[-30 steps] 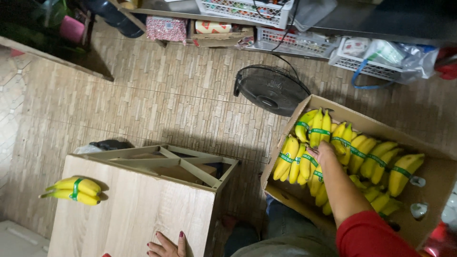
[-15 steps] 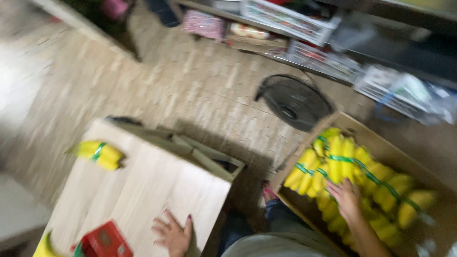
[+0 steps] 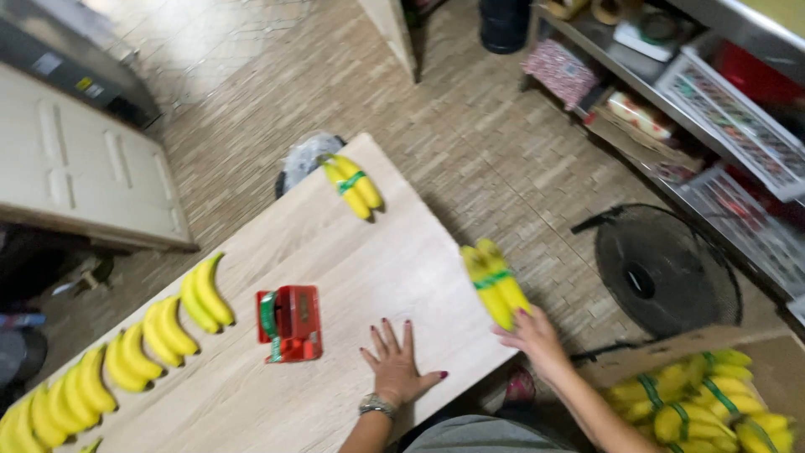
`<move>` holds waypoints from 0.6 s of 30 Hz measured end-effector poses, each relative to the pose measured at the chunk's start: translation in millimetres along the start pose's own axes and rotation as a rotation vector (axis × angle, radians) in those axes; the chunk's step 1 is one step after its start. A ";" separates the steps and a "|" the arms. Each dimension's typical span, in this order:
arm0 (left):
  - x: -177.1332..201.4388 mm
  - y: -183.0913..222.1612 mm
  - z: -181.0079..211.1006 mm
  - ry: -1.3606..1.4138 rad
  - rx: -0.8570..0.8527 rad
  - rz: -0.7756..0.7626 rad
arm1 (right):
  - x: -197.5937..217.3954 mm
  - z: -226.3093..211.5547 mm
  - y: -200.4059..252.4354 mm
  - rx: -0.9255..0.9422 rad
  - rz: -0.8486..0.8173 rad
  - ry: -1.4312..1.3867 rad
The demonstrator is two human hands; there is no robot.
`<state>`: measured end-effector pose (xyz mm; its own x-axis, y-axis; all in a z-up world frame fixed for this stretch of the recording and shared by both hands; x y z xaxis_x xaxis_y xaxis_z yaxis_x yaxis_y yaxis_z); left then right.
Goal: Taping banana bunches at the stems using a dispenser and packing them into a cardboard box
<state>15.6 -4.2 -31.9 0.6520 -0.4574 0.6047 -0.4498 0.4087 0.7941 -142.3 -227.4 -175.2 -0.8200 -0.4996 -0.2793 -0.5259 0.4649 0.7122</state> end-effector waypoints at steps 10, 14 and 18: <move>2.4 -18.1 -12.9 -0.216 -0.104 0.590 | -220.9 -47.6 -42.5 -0.119 -0.112 0.294; -58.4 -52.1 -30.5 -0.472 -0.132 1.212 | -235.4 -51.4 -38.8 -0.136 -0.088 0.346; -41.7 -38.1 -27.1 -0.509 -0.133 1.173 | -236.4 -28.6 -62.6 -0.114 -0.034 0.297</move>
<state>22.1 20.7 -89.1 -0.4086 -0.0089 0.9127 -0.5101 0.8315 -0.2202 90.9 -159.3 -135.4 -0.6919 -0.7127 -0.1158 -0.5093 0.3680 0.7780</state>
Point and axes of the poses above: each hand's wrist, its own y-axis away from the middle knuckle, its own x-axis out of the back of the hand, z = x × y, the point moved 3 cm from there along -y, towards the middle knuckle, and after that the axes turned 8 degrees about -x, right-handed, at the moved point
